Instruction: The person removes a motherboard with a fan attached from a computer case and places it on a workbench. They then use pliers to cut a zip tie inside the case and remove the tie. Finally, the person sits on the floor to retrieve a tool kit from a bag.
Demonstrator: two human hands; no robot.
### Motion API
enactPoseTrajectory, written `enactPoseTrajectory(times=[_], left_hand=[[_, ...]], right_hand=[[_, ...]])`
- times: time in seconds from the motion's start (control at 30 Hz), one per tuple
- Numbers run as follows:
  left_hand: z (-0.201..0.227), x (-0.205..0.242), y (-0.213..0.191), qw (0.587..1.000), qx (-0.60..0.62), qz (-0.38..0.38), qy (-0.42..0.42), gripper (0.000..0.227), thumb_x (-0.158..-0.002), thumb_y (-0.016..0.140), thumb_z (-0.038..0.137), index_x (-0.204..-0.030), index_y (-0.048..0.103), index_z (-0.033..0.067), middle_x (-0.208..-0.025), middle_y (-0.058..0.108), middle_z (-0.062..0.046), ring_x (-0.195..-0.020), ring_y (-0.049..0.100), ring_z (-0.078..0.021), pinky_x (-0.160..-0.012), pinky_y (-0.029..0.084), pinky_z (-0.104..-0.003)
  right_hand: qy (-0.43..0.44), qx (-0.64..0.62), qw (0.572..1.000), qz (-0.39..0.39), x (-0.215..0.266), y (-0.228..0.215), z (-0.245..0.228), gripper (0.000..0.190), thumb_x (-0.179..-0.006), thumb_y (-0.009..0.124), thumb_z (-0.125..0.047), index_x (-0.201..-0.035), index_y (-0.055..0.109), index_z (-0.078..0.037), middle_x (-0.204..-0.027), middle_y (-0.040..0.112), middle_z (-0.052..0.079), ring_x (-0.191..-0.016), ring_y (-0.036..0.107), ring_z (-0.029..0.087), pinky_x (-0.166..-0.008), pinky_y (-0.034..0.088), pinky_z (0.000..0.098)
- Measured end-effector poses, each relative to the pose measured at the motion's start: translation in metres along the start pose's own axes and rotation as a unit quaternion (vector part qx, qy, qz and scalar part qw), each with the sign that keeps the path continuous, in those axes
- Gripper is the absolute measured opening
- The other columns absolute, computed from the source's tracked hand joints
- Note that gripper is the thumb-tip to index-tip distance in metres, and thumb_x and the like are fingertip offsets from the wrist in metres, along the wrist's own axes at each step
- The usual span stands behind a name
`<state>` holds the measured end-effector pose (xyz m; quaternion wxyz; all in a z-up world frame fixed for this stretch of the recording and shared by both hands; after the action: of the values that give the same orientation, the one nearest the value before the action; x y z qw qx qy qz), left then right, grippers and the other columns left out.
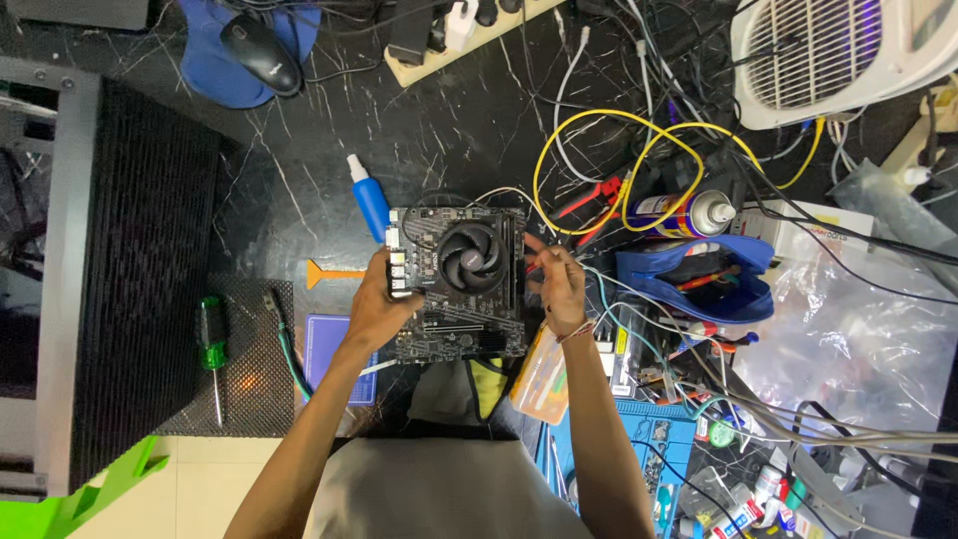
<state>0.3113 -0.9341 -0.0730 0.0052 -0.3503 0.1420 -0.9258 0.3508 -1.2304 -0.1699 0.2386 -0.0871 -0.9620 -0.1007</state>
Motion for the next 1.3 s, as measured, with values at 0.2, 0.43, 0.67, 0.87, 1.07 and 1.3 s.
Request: enactPoseTrajectory(times=[0.2,0.43,0.67,0.87,1.07,1.3], left_hand=[[-0.051,-0.014,0.016,0.996,0.089,-0.004,-0.005,0.088,-0.079,0.077,0.005,-0.160,0.046,0.0159,-0.155,0.059,-0.030,-0.148,0.055,-0.0556,-0.115,0.052,-0.064],[-0.045,-0.003,0.012,0.990,0.137,0.001,0.032,0.078,-0.083,0.074,0.002,-0.154,0.043,0.0160,-0.152,0.058,-0.034,-0.150,0.050,-0.0551,-0.117,0.049,-0.061],[-0.043,0.011,0.018,0.998,0.050,0.017,0.045,0.102,-0.085,0.088,0.025,-0.169,0.031,0.0153,-0.159,0.057,-0.036,-0.149,0.053,-0.0570,-0.122,0.046,-0.066],[-0.064,0.042,0.011,0.945,-0.021,0.185,0.269,0.083,-0.085,0.088,0.009,-0.155,0.045,-0.0002,-0.145,0.059,-0.027,-0.142,0.052,-0.0503,-0.121,0.041,-0.063],[-0.054,0.091,-0.026,0.899,0.034,0.080,0.429,0.036,-0.092,0.085,0.007,-0.127,0.076,0.0080,-0.121,0.075,-0.011,-0.115,0.072,-0.0365,-0.103,0.056,-0.047],[-0.061,0.144,-0.150,0.854,0.078,-0.033,0.513,0.028,-0.098,0.078,-0.002,-0.120,0.086,0.0123,-0.110,0.085,-0.005,-0.098,0.083,-0.0262,-0.088,0.066,-0.039]], right_hand=[[0.001,-0.009,0.999,-0.046,-0.015,-0.012,0.012,0.030,-0.105,0.067,-0.030,-0.084,0.057,-0.011,-0.143,0.077,0.018,-0.105,0.078,0.015,-0.059,0.063,0.0242],[0.013,-0.010,0.998,-0.064,-0.015,-0.008,0.006,0.029,-0.105,0.066,-0.026,-0.084,0.056,-0.010,-0.146,0.075,0.021,-0.107,0.079,0.019,-0.061,0.066,0.0289],[-0.042,0.094,0.994,-0.047,0.011,-0.012,-0.034,0.026,-0.107,0.067,-0.023,-0.089,0.061,-0.006,-0.146,0.075,0.021,-0.114,0.081,0.031,-0.068,0.070,0.0363],[-0.186,0.277,0.943,-0.004,0.083,-0.001,-0.064,0.020,-0.109,0.070,-0.022,-0.101,0.077,-0.005,-0.132,0.081,0.019,-0.111,0.079,0.031,-0.083,0.065,0.0391],[-0.191,0.111,0.967,-0.126,0.166,0.077,-0.019,0.011,-0.099,0.082,-0.010,-0.100,0.077,0.000,-0.112,0.078,0.022,-0.093,0.080,0.027,-0.088,0.064,0.0397],[-0.184,0.069,0.963,-0.182,0.238,0.207,0.021,0.019,-0.088,0.093,-0.002,-0.099,0.080,0.006,-0.103,0.078,0.023,-0.102,0.073,0.025,-0.099,0.060,0.0390]])
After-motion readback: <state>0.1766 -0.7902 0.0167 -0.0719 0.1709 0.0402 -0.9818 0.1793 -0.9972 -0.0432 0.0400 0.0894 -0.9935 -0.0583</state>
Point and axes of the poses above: each hand's wrist, its own x-axis away from the middle knuckle, its own y-axis out of the palm, z = x × y, the point moved 1 cm from there along -x, towards the middle knuckle
